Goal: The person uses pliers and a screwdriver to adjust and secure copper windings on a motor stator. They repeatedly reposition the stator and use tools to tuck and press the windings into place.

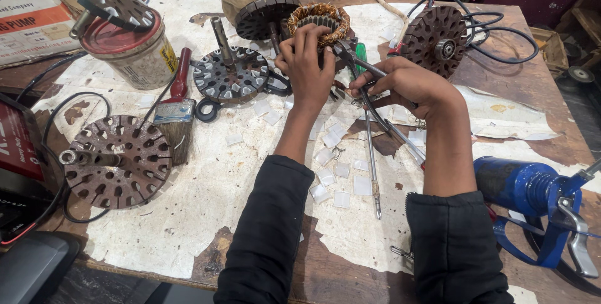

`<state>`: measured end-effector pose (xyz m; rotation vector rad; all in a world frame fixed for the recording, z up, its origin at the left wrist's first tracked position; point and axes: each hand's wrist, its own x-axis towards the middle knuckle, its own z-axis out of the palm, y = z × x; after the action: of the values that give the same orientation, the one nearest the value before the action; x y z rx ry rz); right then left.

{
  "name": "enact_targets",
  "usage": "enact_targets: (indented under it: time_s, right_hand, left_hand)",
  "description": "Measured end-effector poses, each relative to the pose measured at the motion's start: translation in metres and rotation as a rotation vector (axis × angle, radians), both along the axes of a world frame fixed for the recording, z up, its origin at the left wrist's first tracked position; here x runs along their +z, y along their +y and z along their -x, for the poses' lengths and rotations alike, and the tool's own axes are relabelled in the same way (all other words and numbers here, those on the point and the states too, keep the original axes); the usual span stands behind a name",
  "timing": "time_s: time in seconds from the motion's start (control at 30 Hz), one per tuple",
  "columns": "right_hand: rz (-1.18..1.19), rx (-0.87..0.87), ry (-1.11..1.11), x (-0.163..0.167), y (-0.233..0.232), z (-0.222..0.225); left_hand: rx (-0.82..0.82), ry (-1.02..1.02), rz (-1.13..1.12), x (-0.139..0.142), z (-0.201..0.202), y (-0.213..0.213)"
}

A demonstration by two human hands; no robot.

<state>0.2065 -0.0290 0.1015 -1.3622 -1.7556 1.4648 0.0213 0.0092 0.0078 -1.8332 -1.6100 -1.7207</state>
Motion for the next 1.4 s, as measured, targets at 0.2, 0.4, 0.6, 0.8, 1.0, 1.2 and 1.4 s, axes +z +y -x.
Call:
enact_targets:
  time_s: [0.2,0.4,0.6,0.8,1.0,1.2,1.4]
  right_hand:
    - [0.001,0.015,0.016,-0.003,0.004,-0.001]
    - [0.017,0.035,0.022,-0.004,0.004,-0.007]
    - [0.026,0.005,0.022,-0.003,0.002,-0.011]
    - [0.021,0.0,-0.021,-0.002,0.003,-0.01]
    - [0.011,0.018,-0.013,-0.003,0.004,-0.012]
    - [0.035,-0.002,0.028,-0.004,0.004,-0.011]
    - [0.039,0.025,0.043,-0.006,0.006,-0.011]
  left_hand:
    - [-0.009,-0.009,-0.004,0.001,0.0,-0.001]
    - [-0.012,-0.008,0.01,0.001,0.0,-0.003]
    - [-0.017,-0.009,-0.006,0.0,0.001,-0.002]
    - [-0.009,0.001,0.01,0.0,0.0,0.0]
    - [-0.009,-0.001,0.0,-0.003,-0.001,0.001]
    - [-0.004,0.001,-0.001,-0.003,-0.001,0.003]
    - [-0.013,0.0,-0.008,-0.002,0.0,0.001]
